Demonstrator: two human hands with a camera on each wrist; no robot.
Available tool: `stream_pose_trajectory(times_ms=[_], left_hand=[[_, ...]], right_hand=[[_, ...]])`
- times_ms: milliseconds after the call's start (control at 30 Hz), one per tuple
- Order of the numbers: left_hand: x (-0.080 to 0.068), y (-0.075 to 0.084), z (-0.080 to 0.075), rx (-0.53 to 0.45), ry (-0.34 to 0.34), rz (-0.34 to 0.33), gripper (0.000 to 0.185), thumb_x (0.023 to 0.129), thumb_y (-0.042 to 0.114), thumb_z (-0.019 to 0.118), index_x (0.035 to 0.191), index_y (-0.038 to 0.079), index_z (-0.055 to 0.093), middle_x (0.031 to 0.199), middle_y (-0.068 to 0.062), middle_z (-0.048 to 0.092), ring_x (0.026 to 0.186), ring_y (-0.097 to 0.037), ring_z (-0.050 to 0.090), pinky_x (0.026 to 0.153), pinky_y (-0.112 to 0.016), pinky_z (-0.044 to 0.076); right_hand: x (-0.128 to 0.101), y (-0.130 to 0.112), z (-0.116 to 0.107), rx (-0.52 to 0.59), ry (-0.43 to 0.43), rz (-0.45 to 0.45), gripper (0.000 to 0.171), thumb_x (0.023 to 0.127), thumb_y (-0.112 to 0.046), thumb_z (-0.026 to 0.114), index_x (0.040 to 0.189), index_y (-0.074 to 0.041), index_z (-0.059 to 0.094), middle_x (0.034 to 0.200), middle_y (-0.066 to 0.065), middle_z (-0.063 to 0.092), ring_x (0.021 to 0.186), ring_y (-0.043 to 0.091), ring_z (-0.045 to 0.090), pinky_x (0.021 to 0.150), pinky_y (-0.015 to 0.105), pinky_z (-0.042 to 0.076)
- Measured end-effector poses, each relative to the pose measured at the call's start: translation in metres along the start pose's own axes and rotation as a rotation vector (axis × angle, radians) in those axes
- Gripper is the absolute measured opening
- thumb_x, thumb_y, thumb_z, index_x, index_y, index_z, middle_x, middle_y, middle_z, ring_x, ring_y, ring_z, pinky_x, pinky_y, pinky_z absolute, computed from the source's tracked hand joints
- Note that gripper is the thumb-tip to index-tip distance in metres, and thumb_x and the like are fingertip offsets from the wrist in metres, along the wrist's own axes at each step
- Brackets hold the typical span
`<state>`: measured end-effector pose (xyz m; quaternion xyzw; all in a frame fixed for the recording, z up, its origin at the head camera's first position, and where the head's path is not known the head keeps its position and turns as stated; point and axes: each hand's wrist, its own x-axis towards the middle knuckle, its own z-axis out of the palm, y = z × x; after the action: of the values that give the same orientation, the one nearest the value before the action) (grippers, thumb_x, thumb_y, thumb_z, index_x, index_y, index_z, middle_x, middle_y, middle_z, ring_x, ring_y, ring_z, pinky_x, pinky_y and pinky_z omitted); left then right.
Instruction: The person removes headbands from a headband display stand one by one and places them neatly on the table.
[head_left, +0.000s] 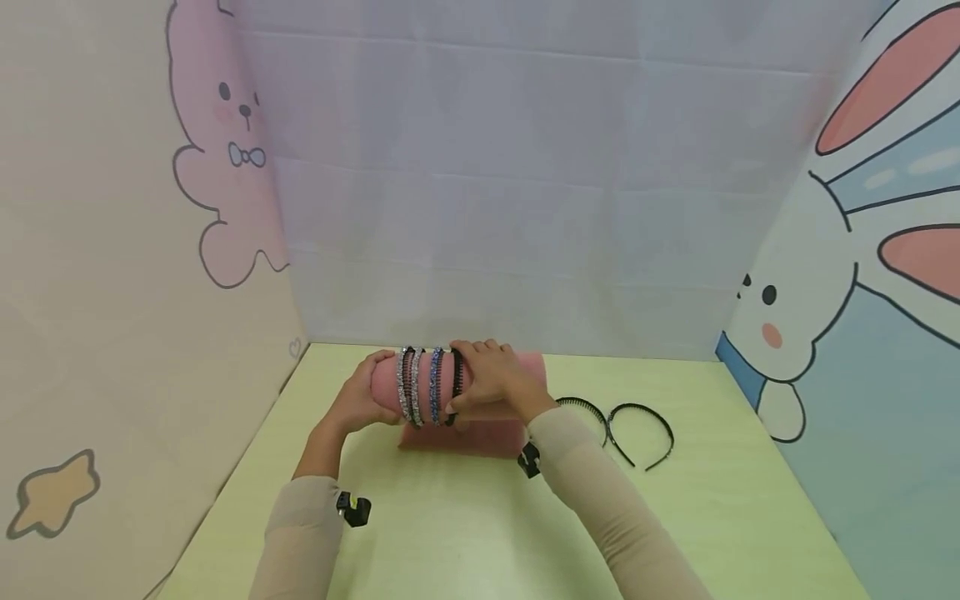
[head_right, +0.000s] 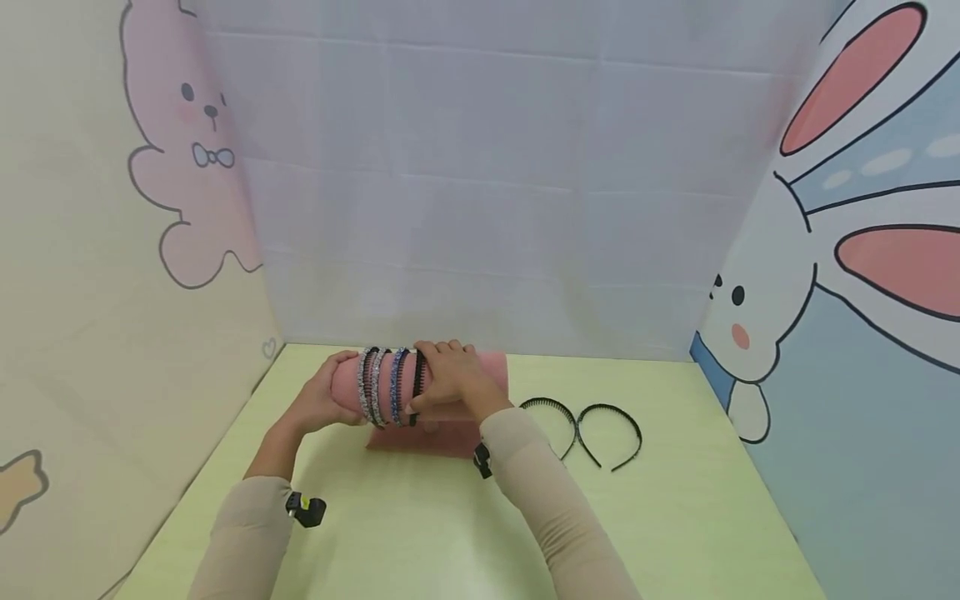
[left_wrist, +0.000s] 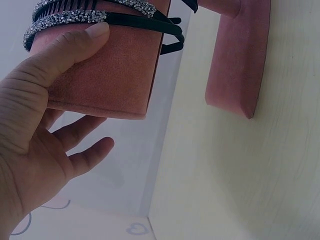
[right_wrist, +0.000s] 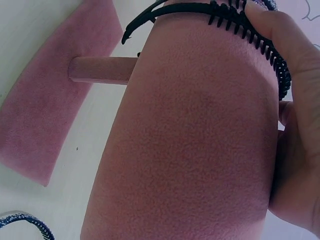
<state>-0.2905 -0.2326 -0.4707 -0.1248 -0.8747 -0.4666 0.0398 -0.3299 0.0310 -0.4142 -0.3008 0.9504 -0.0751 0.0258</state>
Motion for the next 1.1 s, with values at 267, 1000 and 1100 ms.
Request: stream_pose_trajectory(times_ms=[267,1000,1100], left_hand=[[0.0,0.001,0.0,0.025,0.0,0.005,0.112,0.047,0.008,0.092,0.14,0.02,0.031,0.132,-0.01,0.042,0.109,-0.032,0.047,0.086,-0.049,0.043],[0.0,0.003,0.001,0.036,-0.005,-0.018,0.114,0.045,0.009,0.093,0.14,0.022,0.031,0.132,-0.009,0.041,0.11,-0.032,0.047,0.085,-0.049,0.044],[0.0,0.003,0.001,0.031,-0.007,-0.018,0.114,0.045,0.009,0.093,0.14,0.022,0.031,0.133,-0.009,0.041,0.11,-0.033,0.047,0.085,-0.049,0.044]], right_hand=[[-0.001,0.005,0.001,0.036,0.02,-0.018,0.105,0.06,-0.069,0.069,0.145,-0.025,0.024,0.135,0.005,0.043,0.12,0.025,0.037,0.097,0.047,0.03],[-0.006,0.016,-0.002,0.081,0.008,-0.013,0.1,0.061,-0.06,0.071,0.144,-0.024,0.028,0.126,0.004,0.049,0.114,0.025,0.042,0.095,0.046,0.03],[-0.006,0.017,-0.003,0.077,-0.001,-0.011,0.099,0.061,-0.059,0.071,0.143,-0.026,0.028,0.125,0.004,0.05,0.112,0.024,0.043,0.094,0.045,0.031]])
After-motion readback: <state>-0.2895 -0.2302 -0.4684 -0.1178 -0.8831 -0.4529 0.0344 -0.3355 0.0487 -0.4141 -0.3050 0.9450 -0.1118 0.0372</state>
